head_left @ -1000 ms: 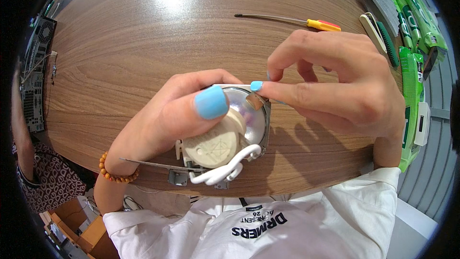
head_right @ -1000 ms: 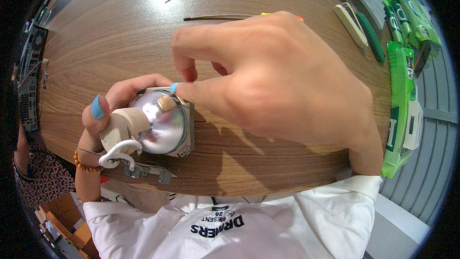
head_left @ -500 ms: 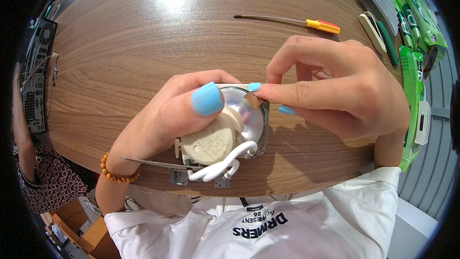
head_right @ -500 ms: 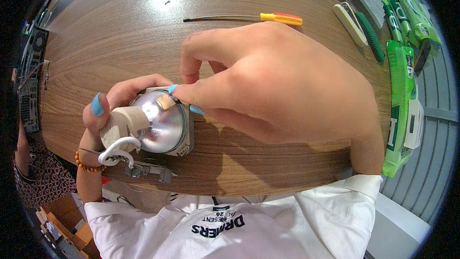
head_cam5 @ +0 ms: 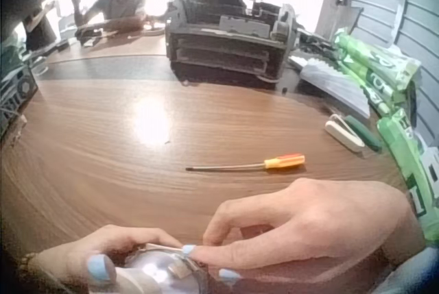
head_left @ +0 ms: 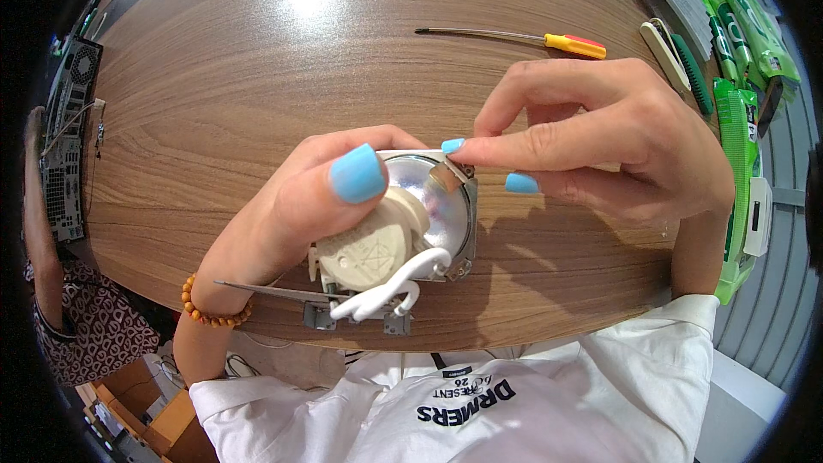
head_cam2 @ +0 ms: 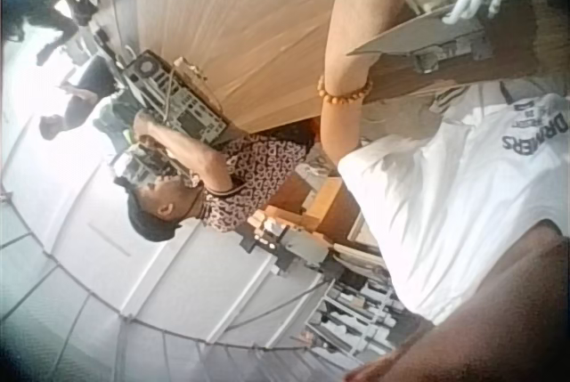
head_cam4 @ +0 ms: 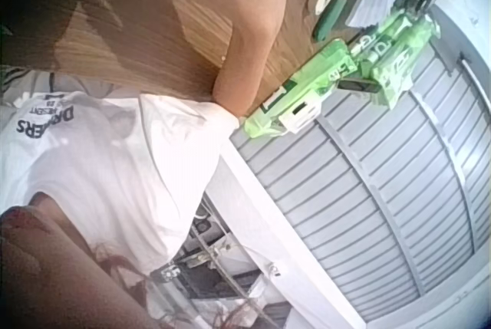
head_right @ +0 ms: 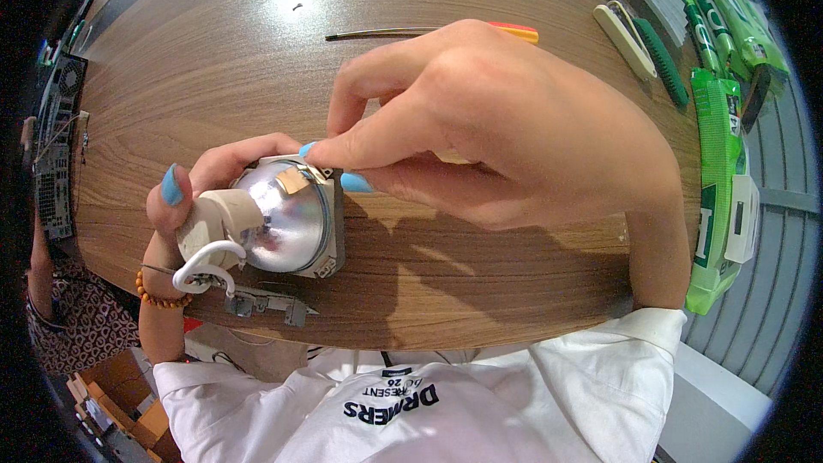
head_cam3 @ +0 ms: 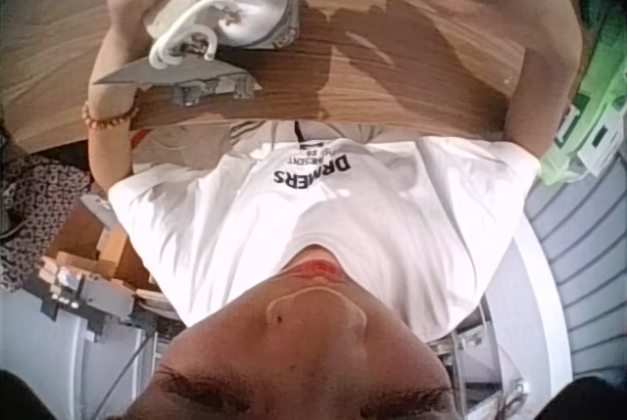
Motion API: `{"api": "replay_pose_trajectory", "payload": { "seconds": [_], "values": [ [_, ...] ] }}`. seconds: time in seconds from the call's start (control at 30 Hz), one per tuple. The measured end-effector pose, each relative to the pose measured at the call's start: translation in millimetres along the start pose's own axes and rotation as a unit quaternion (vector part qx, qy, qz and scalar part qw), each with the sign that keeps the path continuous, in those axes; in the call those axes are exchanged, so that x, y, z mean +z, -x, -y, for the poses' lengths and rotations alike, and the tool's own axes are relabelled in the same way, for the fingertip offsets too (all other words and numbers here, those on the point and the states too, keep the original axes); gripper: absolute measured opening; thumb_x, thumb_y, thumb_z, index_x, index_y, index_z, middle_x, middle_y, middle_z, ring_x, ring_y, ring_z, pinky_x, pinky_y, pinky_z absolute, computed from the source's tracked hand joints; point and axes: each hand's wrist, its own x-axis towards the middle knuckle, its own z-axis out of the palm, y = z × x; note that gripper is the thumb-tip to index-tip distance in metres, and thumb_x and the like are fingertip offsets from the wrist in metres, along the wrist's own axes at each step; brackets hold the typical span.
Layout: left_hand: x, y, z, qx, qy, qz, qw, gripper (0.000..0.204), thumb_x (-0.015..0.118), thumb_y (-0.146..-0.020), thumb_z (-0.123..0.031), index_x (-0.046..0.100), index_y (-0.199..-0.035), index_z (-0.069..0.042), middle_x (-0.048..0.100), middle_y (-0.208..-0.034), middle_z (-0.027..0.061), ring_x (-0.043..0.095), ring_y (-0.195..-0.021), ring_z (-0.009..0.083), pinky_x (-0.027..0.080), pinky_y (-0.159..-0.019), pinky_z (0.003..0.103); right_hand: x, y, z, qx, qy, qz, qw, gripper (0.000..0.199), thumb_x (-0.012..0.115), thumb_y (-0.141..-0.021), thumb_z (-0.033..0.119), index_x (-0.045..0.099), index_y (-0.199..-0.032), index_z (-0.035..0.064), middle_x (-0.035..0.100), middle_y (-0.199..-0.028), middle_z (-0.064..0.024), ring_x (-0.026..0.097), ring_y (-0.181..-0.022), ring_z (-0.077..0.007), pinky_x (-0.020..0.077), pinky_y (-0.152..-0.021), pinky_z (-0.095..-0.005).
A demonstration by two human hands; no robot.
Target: The person disassembles a projector lamp unit using a screwdriver, removing screws and prying off small metal clips by hand to separate the bulb from its housing.
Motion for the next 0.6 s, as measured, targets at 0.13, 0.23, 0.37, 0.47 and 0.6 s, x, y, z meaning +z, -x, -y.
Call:
{"api": "replay_pose_trajectory", "payload": {
  "seconds": [0.13, 0.23, 0.37, 0.47, 0.6],
  "values": [
    [-1.3, -0.3, -0.1, -0.007, 0.008, 0.007, 1.000, 0.054, 0.049, -0.072, -0.043, 0.052, -0.099, 0.004, 0.057, -0.092, 0.0116, 0.056, -0.084, 0.0152, 0.043, -0.074, 0.025, 0.1, -0.6, 0.1, 0.000, -0.019, 0.010, 1.000, 0.040, 0.057, -0.058, -0.006, 0.061, -0.096, 0.0030, 0.056, -0.082, -0.0107, 0.047, -0.049, -0.0120, 0.0377, -0.042, -0.0227],
    [-1.8, -1.1, -0.7, -0.004, 0.011, 0.017, 1.000, 0.055, 0.050, -0.072, -0.044, 0.052, -0.098, 0.004, 0.057, -0.092, 0.0113, 0.055, -0.084, 0.0150, 0.043, -0.074, 0.024, 0.7, 1.2, -0.3, 0.003, -0.025, 0.002, 1.000, 0.040, 0.058, -0.058, -0.005, 0.062, -0.097, 0.0036, 0.056, -0.081, -0.0104, 0.046, -0.049, -0.0117, 0.0364, -0.042, -0.0223],
    [-0.6, -1.1, 0.6, 0.003, 0.010, 0.010, 1.000, 0.053, 0.051, -0.072, -0.042, 0.052, -0.098, 0.004, 0.057, -0.092, 0.0109, 0.055, -0.084, 0.0146, 0.043, -0.074, 0.025, -0.8, 3.2, -1.0, 0.005, -0.017, 0.002, 1.000, 0.039, 0.059, -0.058, -0.004, 0.062, -0.097, 0.0039, 0.055, -0.081, -0.0100, 0.045, -0.049, -0.0115, 0.0357, -0.042, -0.0222],
    [0.6, -2.3, 0.9, 0.001, 0.010, 0.011, 1.000, 0.051, 0.051, -0.072, -0.040, 0.053, -0.098, 0.003, 0.057, -0.092, 0.0105, 0.055, -0.085, 0.0143, 0.042, -0.075, 0.024, -2.7, 3.8, -0.7, 0.013, -0.016, 0.016, 1.000, 0.039, 0.059, -0.059, -0.004, 0.062, -0.097, 0.0042, 0.055, -0.082, -0.0097, 0.044, -0.048, -0.0112, 0.0355, -0.041, -0.0225],
    [1.1, -1.7, -1.2, -0.006, -0.002, 0.007, 1.000, 0.049, 0.050, -0.072, -0.039, 0.053, -0.098, 0.003, 0.057, -0.092, 0.0106, 0.055, -0.084, 0.0142, 0.041, -0.075, 0.024, -3.4, 2.8, -1.1, 0.008, -0.014, 0.019, 1.000, 0.039, 0.059, -0.059, -0.004, 0.062, -0.097, 0.0050, 0.055, -0.082, -0.0094, 0.043, -0.048, -0.0106, 0.0349, -0.041, -0.0225]
  ]
}}
